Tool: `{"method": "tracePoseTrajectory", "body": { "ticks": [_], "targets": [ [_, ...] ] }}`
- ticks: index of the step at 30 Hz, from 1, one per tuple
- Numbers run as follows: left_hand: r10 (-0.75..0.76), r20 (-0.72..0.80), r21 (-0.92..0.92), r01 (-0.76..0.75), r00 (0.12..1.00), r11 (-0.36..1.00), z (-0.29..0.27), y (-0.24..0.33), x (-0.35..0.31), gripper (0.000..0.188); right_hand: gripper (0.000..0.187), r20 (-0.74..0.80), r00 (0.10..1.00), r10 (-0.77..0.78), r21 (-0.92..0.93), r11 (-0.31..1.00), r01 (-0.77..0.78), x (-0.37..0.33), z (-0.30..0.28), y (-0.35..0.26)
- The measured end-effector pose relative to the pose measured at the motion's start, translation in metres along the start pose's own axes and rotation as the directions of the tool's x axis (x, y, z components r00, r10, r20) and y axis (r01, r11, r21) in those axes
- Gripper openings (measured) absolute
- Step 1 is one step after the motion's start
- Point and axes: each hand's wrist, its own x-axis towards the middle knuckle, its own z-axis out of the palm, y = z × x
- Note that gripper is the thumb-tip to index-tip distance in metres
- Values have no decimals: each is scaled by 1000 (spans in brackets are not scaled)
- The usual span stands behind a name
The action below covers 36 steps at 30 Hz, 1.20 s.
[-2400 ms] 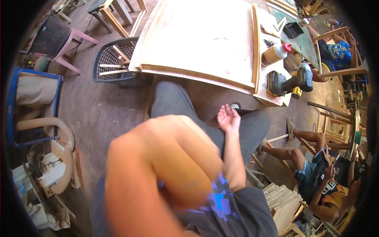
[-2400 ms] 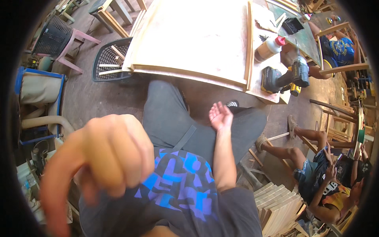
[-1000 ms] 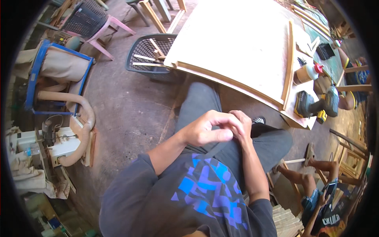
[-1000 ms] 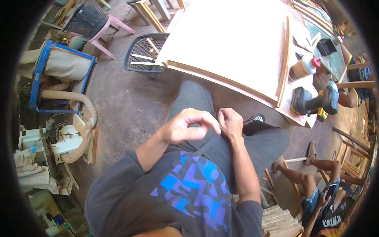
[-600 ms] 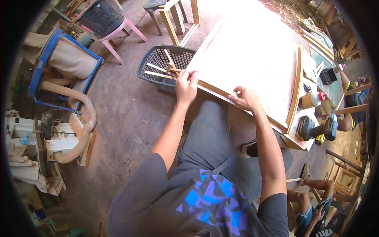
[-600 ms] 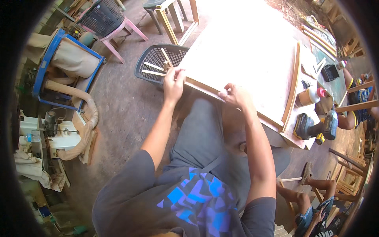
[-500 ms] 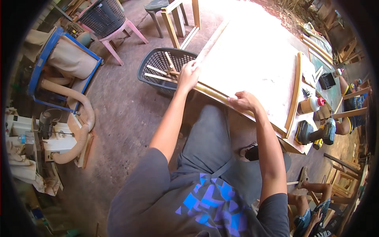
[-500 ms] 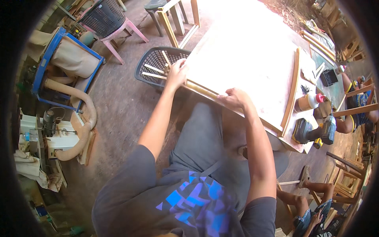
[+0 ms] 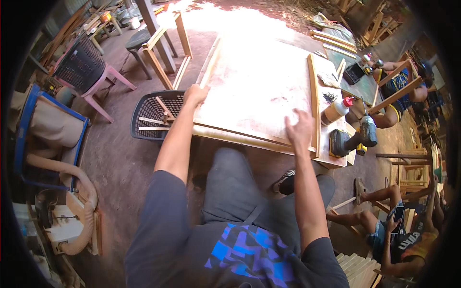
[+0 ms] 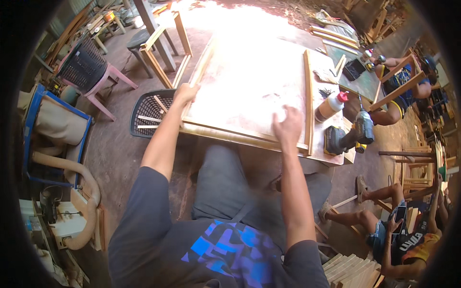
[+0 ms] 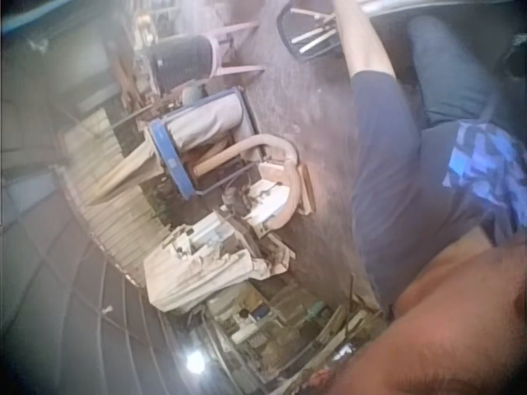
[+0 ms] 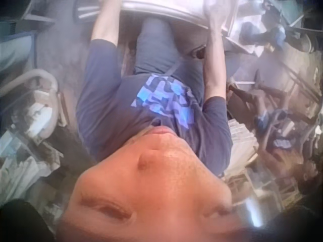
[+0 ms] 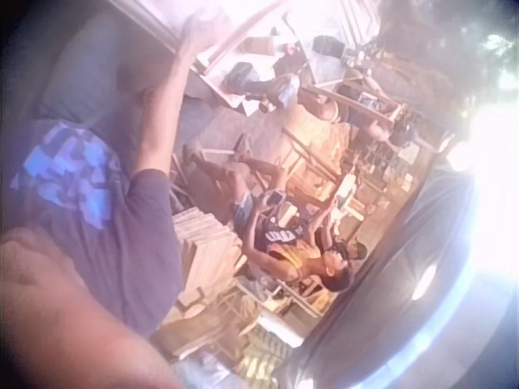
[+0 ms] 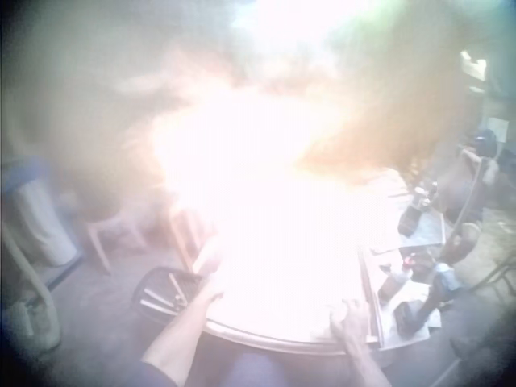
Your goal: The person drills holes into wooden slats using a power drill, applies wood glue to the slats, fits the pieces together to form a frame, and drills into the joints with the power drill.
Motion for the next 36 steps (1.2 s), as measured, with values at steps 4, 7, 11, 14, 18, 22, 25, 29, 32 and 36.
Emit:
{"method": "tracePoseTrajectory", "body": {
  "ticks": [4, 7, 11, 14, 18, 22, 25, 29, 32, 36],
  "targets": [
    [43, -99, -21, -45, 994, 999, -21, 1, -22, 50, 56, -90, 986, 143, -185, 970, -158, 5, -35, 65],
    [119, -136, 8, -119, 984, 993, -32, 4, -29, 49, 55, -22, 930, 367, 20, 930, -367, 9, -40, 85],
    [272, -427, -266, -407, 862, 874, -35, 5, -40, 40, 45, 134, 877, 461, 580, 681, -447, 20, -53, 103],
    [341, -540, -384, -585, 770, 714, -38, 12, -54, 38, 35, -22, 846, 533, 664, 640, -386, 18, -68, 93],
    [382, -676, -466, -767, 630, 441, -28, 32, -66, 45, 17, -168, 814, 556, 846, 505, -171, 10, -84, 95],
    [370, -778, -387, -851, 508, 355, -10, 16, -47, 62, 11, -248, 750, 613, 809, 557, -187, -4, -66, 102],
    [354, -755, -459, -830, 553, 317, 7, 13, -52, 65, 12, -254, 767, 589, 829, 541, -140, -7, -64, 112],
    [392, -705, -465, -802, 591, 375, 8, 6, -61, 67, 16, -182, 810, 557, 843, 512, -162, -7, -70, 109],
    [405, -664, -530, -778, 629, 339, -22, 13, -63, 72, 39, -89, 862, 498, 877, 449, -169, 3, -96, 98],
    [477, -664, -512, -815, 576, 271, -108, 70, -93, 81, 58, -169, 958, 231, 853, 521, 25, 37, -178, 73]
  ]
}}
